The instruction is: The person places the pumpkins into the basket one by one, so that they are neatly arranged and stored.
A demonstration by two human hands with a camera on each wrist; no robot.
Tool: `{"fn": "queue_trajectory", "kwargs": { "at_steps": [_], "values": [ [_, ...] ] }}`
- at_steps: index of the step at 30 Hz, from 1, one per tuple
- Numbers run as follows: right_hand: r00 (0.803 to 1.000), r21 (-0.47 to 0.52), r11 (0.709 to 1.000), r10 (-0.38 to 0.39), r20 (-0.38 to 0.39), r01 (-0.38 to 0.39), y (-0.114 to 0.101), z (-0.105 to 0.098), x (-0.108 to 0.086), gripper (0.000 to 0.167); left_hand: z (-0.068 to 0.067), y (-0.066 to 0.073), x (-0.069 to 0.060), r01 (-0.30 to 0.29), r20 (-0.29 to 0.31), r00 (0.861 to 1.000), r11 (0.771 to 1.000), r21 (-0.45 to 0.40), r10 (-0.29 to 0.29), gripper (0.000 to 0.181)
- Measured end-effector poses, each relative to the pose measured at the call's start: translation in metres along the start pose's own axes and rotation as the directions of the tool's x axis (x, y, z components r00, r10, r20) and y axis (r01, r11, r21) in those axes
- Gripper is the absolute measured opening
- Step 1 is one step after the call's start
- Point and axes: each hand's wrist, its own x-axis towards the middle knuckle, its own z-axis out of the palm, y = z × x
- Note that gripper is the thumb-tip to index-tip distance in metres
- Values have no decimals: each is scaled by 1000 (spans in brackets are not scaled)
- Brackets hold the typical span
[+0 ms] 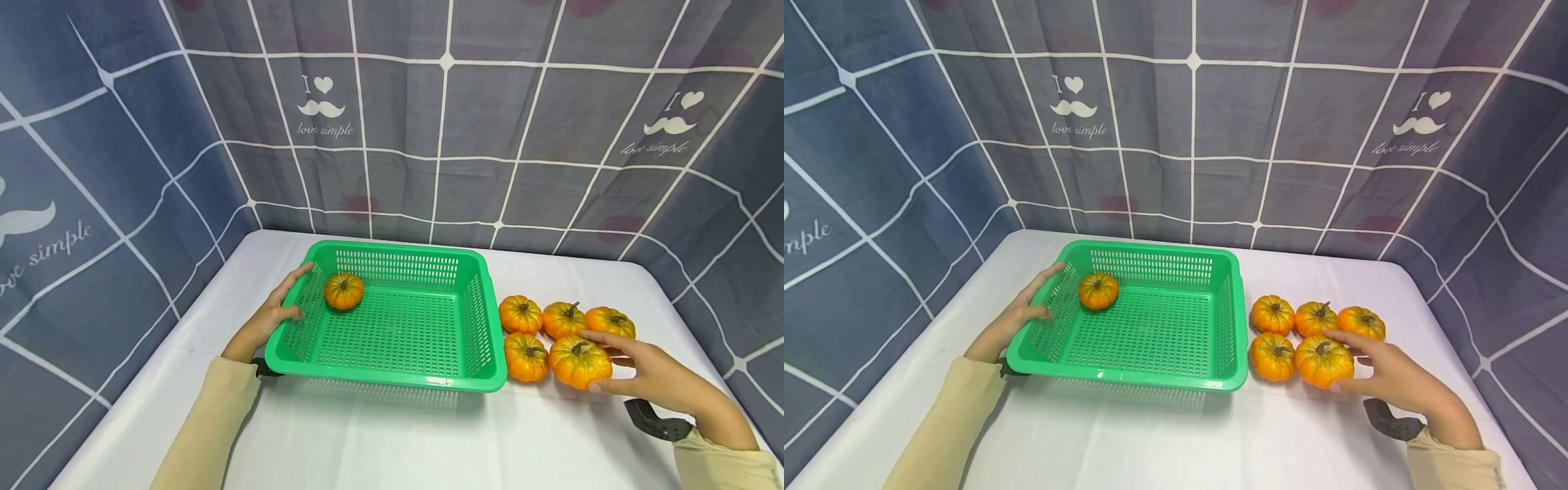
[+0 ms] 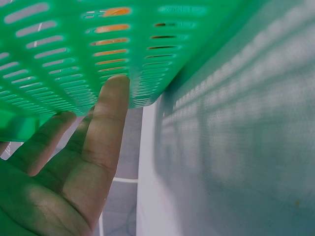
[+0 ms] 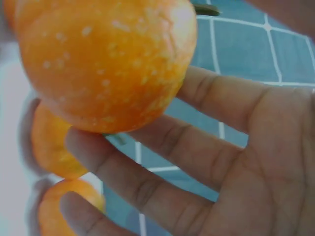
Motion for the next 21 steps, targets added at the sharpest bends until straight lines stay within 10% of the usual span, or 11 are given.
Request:
{"fn": "queue_trajectory", "kwargs": {
  "at_steps": [21],
  "values": [
    [990,-38,994,-103,-100,99,-53,-2,28,92,-1,-2,0,-21,-7,1000,999,39,22,101]
  ]
}}
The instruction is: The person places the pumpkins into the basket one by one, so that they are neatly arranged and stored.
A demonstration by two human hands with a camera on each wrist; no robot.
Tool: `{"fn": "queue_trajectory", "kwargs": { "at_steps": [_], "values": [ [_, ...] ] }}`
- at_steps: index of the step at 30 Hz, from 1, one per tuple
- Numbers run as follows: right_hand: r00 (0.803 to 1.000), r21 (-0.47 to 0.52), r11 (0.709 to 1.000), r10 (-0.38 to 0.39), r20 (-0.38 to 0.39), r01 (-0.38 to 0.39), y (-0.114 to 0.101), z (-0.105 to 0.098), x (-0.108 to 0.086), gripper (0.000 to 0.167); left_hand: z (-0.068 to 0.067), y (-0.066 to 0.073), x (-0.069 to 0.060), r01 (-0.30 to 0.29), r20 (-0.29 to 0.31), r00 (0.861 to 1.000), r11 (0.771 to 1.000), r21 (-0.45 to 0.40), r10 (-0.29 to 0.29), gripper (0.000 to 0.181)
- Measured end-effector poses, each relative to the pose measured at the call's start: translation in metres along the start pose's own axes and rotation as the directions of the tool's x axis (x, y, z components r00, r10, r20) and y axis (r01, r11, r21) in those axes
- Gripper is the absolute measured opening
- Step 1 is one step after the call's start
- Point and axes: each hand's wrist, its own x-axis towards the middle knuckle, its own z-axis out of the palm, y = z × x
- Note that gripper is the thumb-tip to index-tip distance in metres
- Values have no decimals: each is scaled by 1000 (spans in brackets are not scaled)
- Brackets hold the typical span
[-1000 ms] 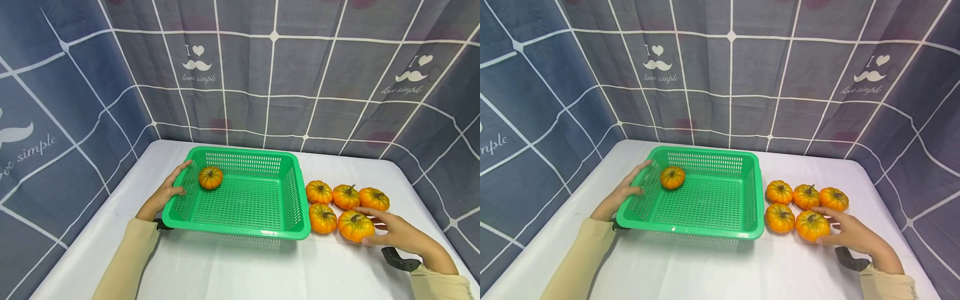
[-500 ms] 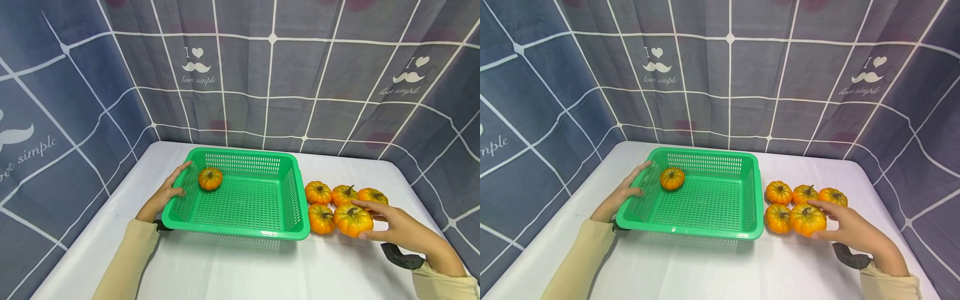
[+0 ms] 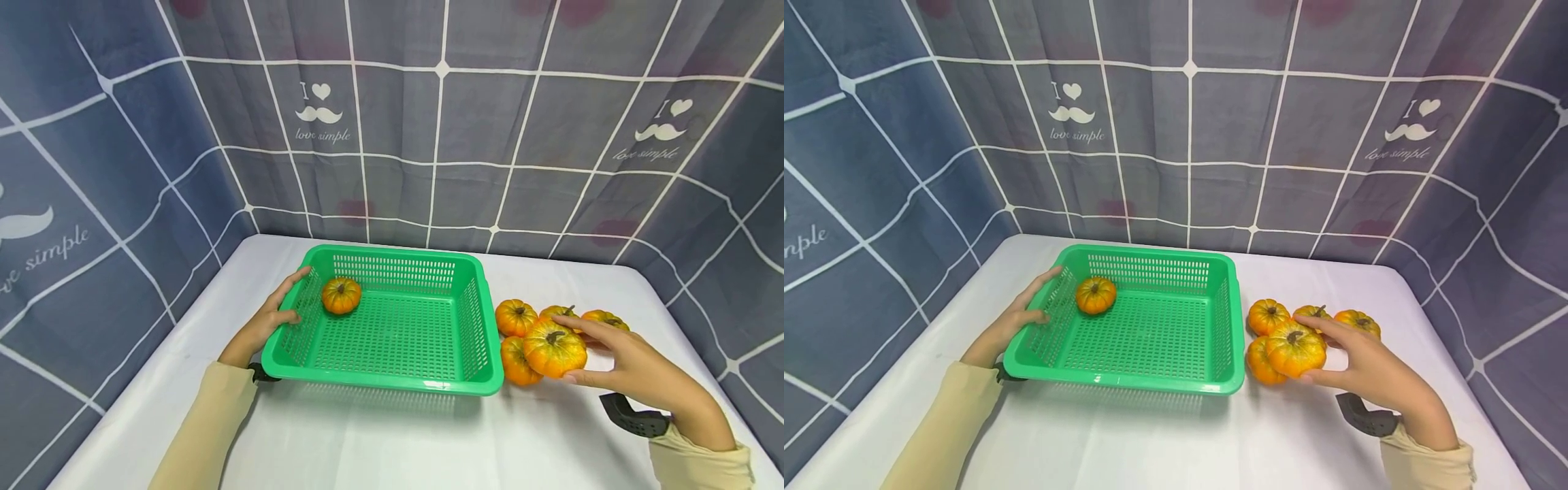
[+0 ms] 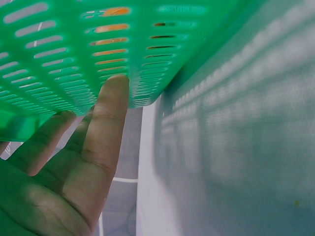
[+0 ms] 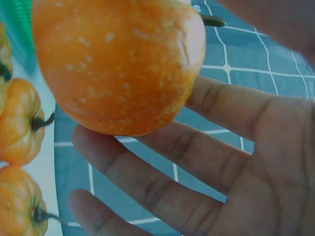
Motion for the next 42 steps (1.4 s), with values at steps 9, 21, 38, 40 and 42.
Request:
{"fn": "queue_trajectory", "kwargs": {
  "at_steps": [9,21,38,40,42],
  "values": [
    [999,0,999,-42,-27,42,-18,10,21,88,1,-1,-2,-6,6,1000,1000,-17,6,100],
    [1000,99,995,4,21,-6,-39,21,50,81,1,0,-3,1,-6,1000,1000,1,-1,99],
    [996,140,990,17,83,-28,-47,37,77,75,1,0,-1,-9,-8,1000,1000,3,9,100],
    [996,189,982,5,94,-23,-47,40,80,74,1,1,-1,-6,-6,1000,1000,-4,6,101],
    [995,248,969,-18,99,-7,-47,41,83,73,1,1,-1,-3,-4,1000,1000,-4,3,101]
  ]
}}
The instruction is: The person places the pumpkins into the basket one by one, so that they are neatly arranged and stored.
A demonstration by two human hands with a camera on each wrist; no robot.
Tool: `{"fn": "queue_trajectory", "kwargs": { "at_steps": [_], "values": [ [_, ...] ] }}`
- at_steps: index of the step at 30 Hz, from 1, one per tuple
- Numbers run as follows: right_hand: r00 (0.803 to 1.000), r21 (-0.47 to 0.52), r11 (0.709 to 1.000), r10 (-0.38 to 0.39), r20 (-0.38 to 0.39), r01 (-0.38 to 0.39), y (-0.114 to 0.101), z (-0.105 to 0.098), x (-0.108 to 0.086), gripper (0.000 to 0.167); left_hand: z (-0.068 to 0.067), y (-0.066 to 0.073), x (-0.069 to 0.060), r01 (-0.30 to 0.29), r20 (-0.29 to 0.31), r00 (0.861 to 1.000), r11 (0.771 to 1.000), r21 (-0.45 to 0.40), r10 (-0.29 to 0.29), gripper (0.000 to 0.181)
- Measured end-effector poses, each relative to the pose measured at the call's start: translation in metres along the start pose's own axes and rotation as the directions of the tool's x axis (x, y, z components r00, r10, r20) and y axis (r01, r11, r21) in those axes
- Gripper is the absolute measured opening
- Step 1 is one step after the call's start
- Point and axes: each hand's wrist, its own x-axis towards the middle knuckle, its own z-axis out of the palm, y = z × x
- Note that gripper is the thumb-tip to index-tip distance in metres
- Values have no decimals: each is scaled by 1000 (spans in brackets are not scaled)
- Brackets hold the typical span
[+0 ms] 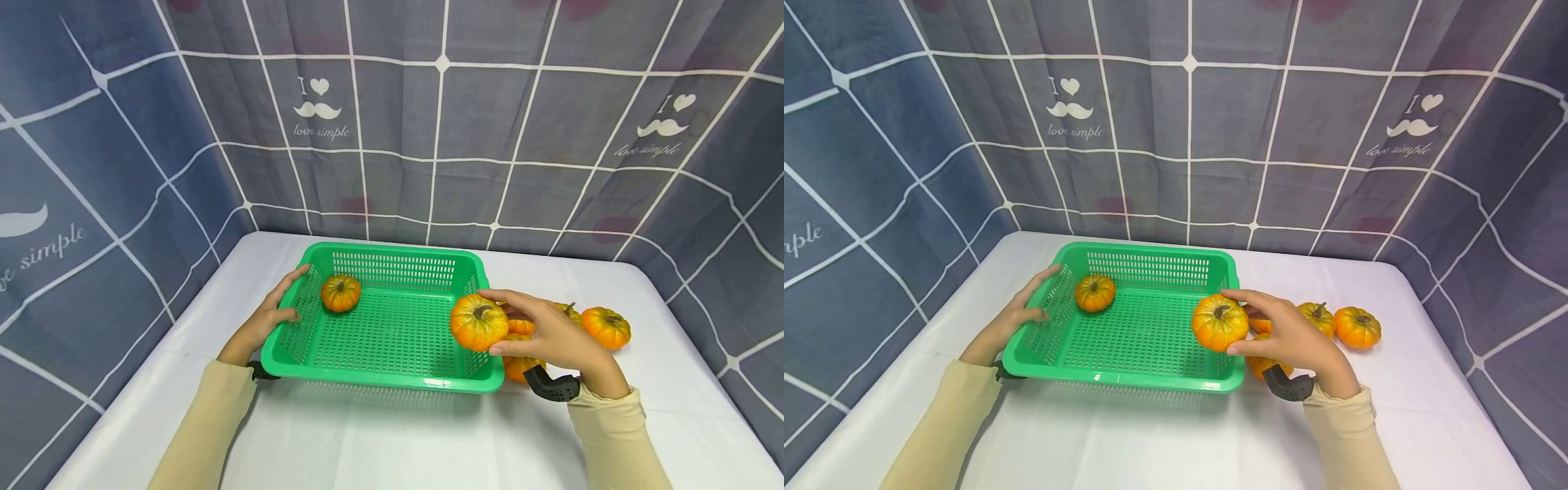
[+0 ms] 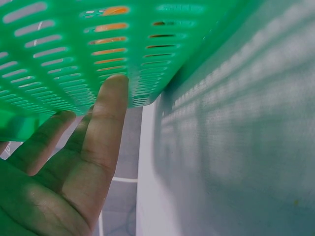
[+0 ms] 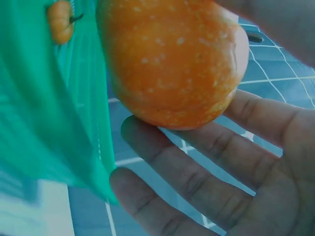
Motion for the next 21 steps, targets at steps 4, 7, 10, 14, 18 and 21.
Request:
{"fn": "queue_trajectory", "kwargs": {
  "at_steps": [4,7,10,14,18,21],
  "values": [
    [998,139,989,-59,33,54,2,2,8,75,0,0,0,4,6,1000,1000,-10,-4,100],
    [994,242,967,-95,60,78,3,2,15,76,0,-1,0,9,8,1000,1000,-24,-9,101],
    [988,329,940,-123,89,88,6,2,21,75,0,-1,0,8,7,1000,1000,-23,-8,101],
    [983,442,894,-135,128,65,6,2,30,74,0,-2,1,3,7,1000,1000,-10,-3,101],
    [978,574,819,-138,160,22,6,2,40,73,-1,-2,1,7,3,1000,1000,-2,-7,100],
    [976,641,768,-129,178,-16,7,3,48,73,0,-2,1,14,3,1000,1000,-13,-14,100]
  ]
}}
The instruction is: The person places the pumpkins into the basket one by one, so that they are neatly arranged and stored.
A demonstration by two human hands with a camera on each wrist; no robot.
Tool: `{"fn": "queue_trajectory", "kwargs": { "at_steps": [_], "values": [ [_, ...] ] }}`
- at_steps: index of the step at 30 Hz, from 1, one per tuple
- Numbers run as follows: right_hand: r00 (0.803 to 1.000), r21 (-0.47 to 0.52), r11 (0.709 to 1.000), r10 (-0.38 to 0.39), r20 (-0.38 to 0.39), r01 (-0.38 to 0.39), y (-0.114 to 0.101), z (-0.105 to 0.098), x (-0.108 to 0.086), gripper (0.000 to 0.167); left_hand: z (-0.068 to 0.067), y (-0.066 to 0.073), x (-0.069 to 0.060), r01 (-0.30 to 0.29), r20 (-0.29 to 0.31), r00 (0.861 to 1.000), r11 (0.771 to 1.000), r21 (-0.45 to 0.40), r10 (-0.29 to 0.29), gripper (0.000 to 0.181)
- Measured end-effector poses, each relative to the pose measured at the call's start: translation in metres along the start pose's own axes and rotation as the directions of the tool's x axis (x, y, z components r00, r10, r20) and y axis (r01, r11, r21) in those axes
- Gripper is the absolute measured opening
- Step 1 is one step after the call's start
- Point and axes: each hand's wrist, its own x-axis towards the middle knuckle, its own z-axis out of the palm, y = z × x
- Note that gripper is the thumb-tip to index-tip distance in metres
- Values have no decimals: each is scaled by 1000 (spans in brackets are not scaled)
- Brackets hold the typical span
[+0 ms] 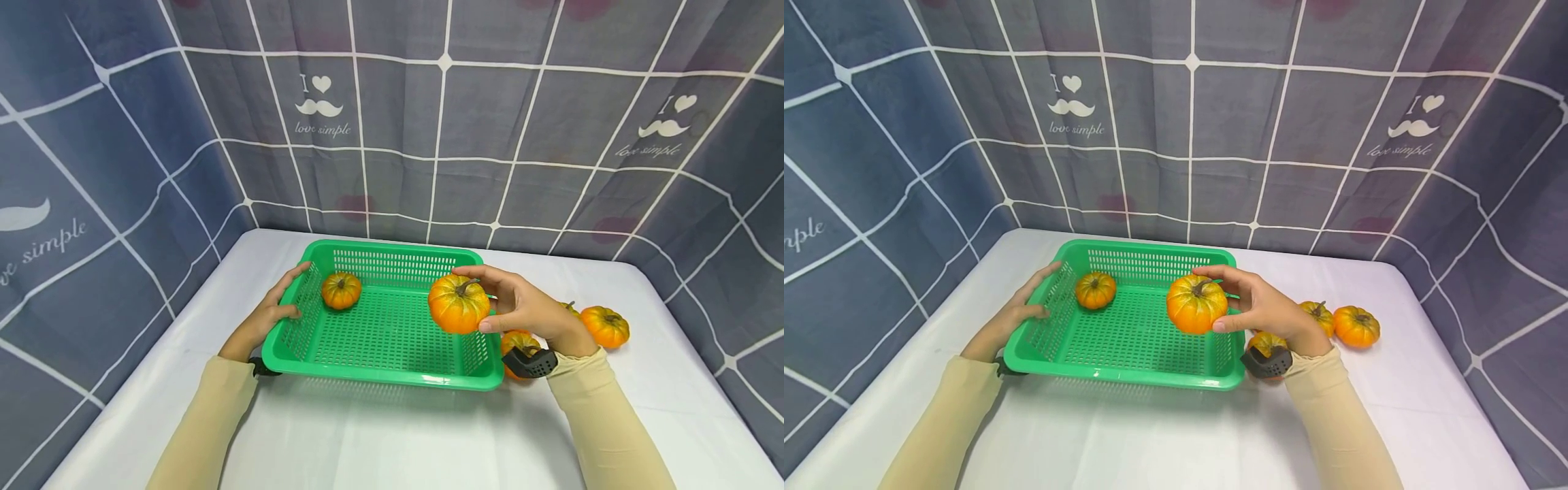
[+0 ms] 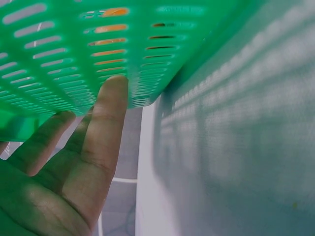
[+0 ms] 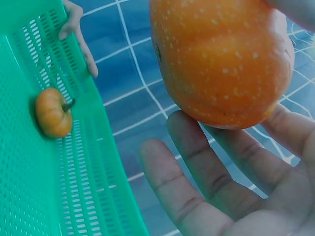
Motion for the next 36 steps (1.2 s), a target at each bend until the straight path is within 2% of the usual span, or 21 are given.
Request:
{"fn": "queue_trajectory", "kwargs": {
  "at_steps": [6,12,17,23,26,32,36],
  "values": [
    [999,29,999,47,-8,-46,2,1,15,77,0,1,1,0,2,1000,1000,-13,0,100],
    [995,-38,994,101,-9,-102,5,2,30,79,1,2,1,-6,-4,1000,1000,-1,6,100],
    [988,-118,982,147,-37,-150,5,3,42,77,1,1,1,-5,-1,1000,1000,-3,5,100],
    [984,-192,966,165,-63,-175,7,3,58,76,1,0,2,-3,3,1000,1000,-16,3,100],
    [982,-233,954,176,-72,-188,8,4,65,76,0,0,1,-5,1,1000,1000,-8,5,100],
    [964,-282,922,255,-79,-267,9,6,79,77,1,1,0,-8,-4,1000,1000,2,8,100],
    [960,-344,896,271,-75,-280,12,6,89,74,1,1,0,-10,-7,1000,1000,4,10,100]
  ]
}}
